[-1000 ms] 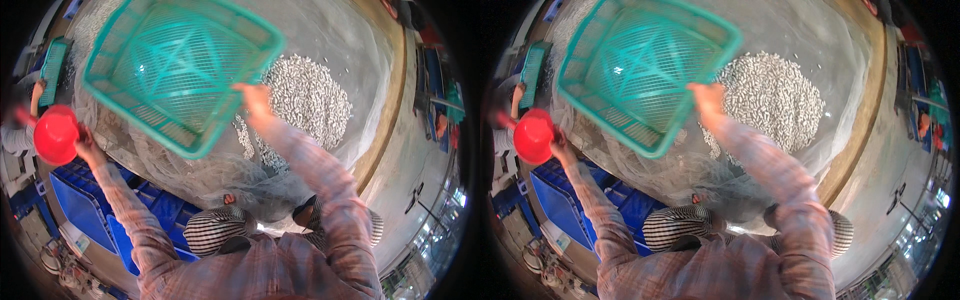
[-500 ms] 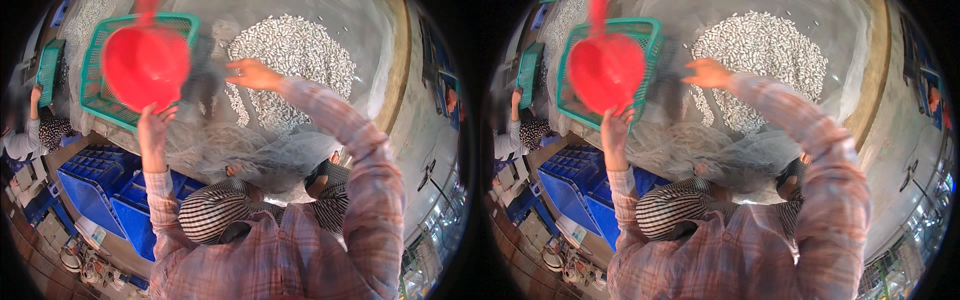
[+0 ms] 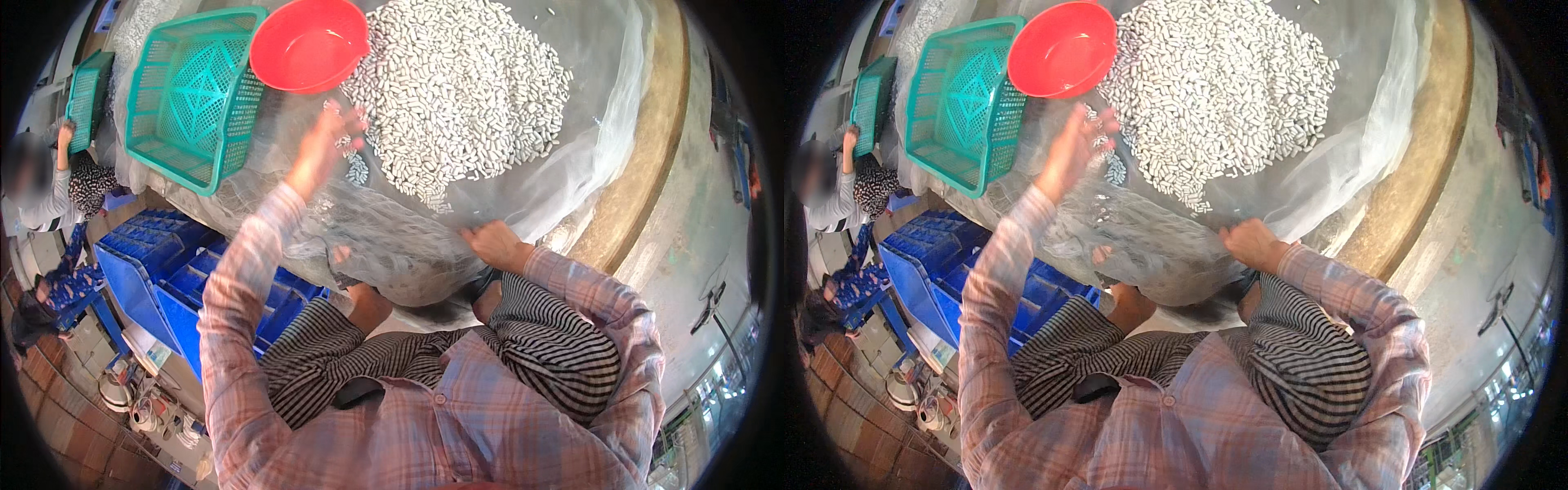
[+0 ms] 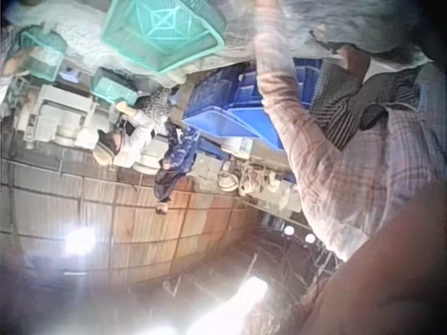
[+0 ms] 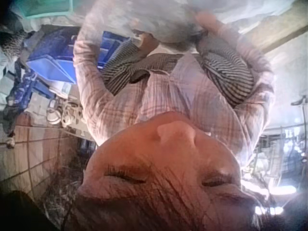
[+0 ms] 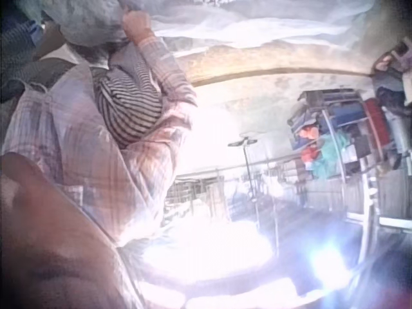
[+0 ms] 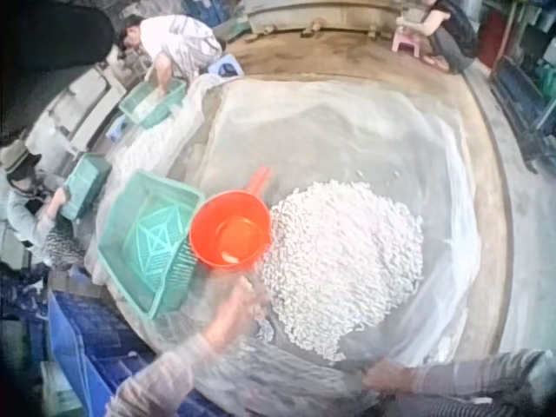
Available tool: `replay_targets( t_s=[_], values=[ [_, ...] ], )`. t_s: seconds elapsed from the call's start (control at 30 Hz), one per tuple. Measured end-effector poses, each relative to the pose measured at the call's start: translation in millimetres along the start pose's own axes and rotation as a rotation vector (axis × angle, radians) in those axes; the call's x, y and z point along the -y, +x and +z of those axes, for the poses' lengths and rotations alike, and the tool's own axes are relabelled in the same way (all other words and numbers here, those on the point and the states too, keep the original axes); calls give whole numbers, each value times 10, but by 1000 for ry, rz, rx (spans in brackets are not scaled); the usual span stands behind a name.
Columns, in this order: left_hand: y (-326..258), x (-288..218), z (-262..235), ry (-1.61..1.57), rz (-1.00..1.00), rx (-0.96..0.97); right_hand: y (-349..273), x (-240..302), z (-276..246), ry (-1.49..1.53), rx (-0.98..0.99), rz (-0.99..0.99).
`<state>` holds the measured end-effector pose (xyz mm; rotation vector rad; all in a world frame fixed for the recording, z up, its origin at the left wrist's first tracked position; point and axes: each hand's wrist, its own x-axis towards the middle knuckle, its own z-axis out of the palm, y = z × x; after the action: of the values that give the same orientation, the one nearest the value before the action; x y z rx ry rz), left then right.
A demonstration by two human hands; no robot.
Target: The person scoops white pellets from a large pile into a green basket using a red scoop and their hands. They then carry the basket to a rotating yellow machine and pour the pellets into it. The person repeats this process multiple times.
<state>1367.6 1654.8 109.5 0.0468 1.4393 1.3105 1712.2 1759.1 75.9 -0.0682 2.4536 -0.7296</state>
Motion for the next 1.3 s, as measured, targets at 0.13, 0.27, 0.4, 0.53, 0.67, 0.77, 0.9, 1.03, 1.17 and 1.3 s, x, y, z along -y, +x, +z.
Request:
replay_targets(
  t_s=[0.13, 0.27, 0.4, 0.53, 0.67, 0.77, 0.9, 1.03, 1.17, 1.3],
  values=[
    [-918, 659, 548, 1575, 630, 374, -61, -52, -441, 141, -374, -117],
    [-1064, 791, 742, 1399, 540, 179, -170, -95, -957, 217, -495, -140],
    [-1091, 116, 918, 1338, 714, 217, -513, -132, -1443, 345, -659, -162],
    [-1403, 55, 998, 1330, 717, 386, -842, 149, -1445, 442, -565, -225],
    [-1342, 546, 959, 1510, 438, 491, -803, 136, -1140, 393, -133, -175],
    [-1318, 655, 888, 1595, 375, 755, -778, -38, -1121, 368, -2, -165],
    [-856, 364, 494, 1165, 240, 621, -545, -492, -1476, 737, -340, 167],
    [-283, -154, 437, 40, -3, -252, -389, -875, -1760, 538, -746, 257],
    [216, -474, 118, -158, 270, -437, 10, -913, -2230, 428, -905, 121],
    [647, -298, -38, -160, 316, -426, 262, -1393, -2355, 270, -969, 176]
  ],
)
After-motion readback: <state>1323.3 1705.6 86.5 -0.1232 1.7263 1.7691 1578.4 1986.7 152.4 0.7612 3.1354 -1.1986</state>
